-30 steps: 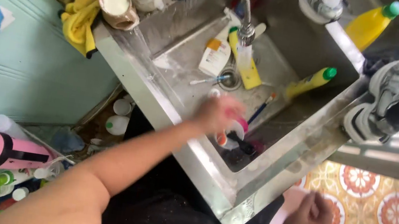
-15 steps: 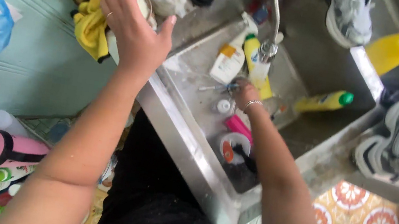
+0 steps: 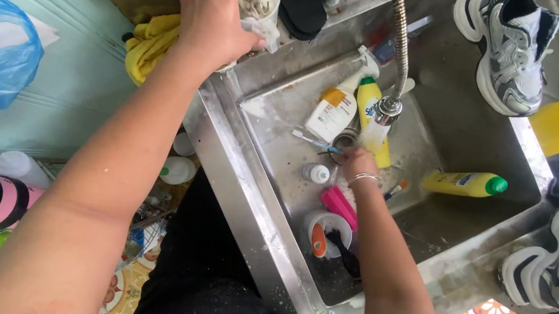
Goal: Washing various shoes in a sink using soap and brushes.
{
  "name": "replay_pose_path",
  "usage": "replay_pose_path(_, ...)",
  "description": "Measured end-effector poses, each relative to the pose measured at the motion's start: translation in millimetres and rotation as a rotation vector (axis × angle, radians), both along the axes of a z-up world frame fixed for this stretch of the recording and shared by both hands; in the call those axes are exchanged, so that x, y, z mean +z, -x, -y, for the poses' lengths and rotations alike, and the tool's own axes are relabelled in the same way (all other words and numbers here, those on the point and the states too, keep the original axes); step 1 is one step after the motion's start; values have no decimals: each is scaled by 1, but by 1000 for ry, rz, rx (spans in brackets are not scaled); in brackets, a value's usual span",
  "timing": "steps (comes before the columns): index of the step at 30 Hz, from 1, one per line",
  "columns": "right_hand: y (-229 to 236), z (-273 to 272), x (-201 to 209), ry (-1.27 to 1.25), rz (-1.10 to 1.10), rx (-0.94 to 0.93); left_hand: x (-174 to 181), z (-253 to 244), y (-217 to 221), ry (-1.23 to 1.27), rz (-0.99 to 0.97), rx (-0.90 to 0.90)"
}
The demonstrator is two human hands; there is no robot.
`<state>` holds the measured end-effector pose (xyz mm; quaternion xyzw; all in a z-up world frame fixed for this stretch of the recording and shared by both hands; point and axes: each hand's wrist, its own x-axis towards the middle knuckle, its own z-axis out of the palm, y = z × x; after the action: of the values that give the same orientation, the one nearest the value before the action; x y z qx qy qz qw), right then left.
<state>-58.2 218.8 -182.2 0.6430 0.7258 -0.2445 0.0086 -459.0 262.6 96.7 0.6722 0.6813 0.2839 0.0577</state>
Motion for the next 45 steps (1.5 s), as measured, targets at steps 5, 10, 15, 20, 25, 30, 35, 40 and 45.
replay_pose_path(5, -16, 5, 68, 3, -334, -272, -5, -8, -1, -68, 3, -10)
replay_pose_path(10, -32, 27, 102, -202, -751, -549, -25, -27, 8, -228, -75, -63)
replay_pose_path(15, -41, 45, 121, -467, -1384, -825, -12, -23, 3, -192, 65, -124)
replay_pose_path(20, -39, 89, 163, -650, -1424, -794, 40, 8, -29, -275, 178, -199)
replay_pose_path(25, -15, 147, 238, -717, -1399, -691, 57, 74, -70, -420, 260, -280)
replay_pose_path(30, 18, 198, 320, -830, -1466, -362, 46, 156, -125, -67, 841, -393)
replay_pose_path(35, 41, 220, 363, -678, -1063, -107, 24, 214, -147, -180, 600, -425)
replay_pose_path(40, 69, 227, 373, -616, -629, 124, 11, 244, -151, -165, 529, -425)
replay_pose_path(45, 79, 231, 354, -528, -636, 117, 7, 256, -148, -171, 520, -437)
